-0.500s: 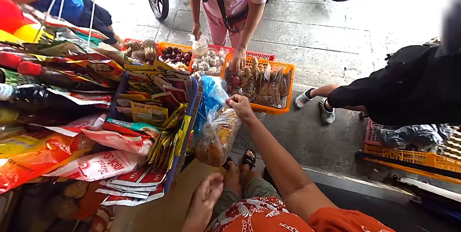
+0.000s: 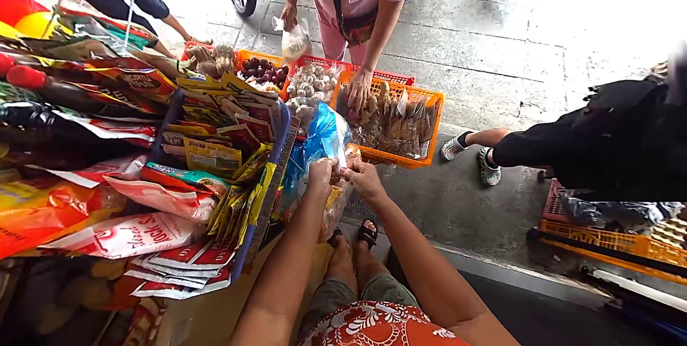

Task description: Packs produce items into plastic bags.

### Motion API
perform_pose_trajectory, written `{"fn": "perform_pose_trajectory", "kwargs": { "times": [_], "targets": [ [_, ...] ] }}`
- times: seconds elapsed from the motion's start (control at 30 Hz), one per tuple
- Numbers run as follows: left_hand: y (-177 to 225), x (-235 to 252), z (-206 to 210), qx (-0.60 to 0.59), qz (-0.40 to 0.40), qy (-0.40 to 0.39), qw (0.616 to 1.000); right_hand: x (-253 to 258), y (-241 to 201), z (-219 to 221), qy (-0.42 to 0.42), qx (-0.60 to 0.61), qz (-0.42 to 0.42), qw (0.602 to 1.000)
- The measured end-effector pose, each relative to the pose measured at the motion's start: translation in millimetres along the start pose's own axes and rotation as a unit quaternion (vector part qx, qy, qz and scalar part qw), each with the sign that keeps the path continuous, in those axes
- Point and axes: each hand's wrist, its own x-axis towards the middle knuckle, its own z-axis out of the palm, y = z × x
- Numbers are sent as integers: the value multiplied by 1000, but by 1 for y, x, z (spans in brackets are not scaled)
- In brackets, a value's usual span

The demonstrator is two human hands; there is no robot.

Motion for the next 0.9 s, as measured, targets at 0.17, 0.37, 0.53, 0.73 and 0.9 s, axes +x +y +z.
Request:
{"fn": "perform_pose_trajectory", "kwargs": {
  "times": [0.17, 0.37, 0.53, 0.73, 0.9],
  "targets": [
    [-26, 11, -7, 103, 93, 19, 990, 40, -17, -6, 87, -173, -90, 977],
    [-33, -5, -24, 186, 146, 14, 972, 118, -25, 35, 2, -337, -51, 940],
    [-43, -90, -56, 273, 175, -104, 940, 147, -34, 57, 25, -368, -33, 929],
    [-103, -175, -113, 182, 174, -58, 966, 176, -29, 59, -66, -305, -59, 948],
    [-140, -153, -144, -21, 108, 65, 992, 135, -20, 12, -42, -38, -83, 995]
  ]
}}
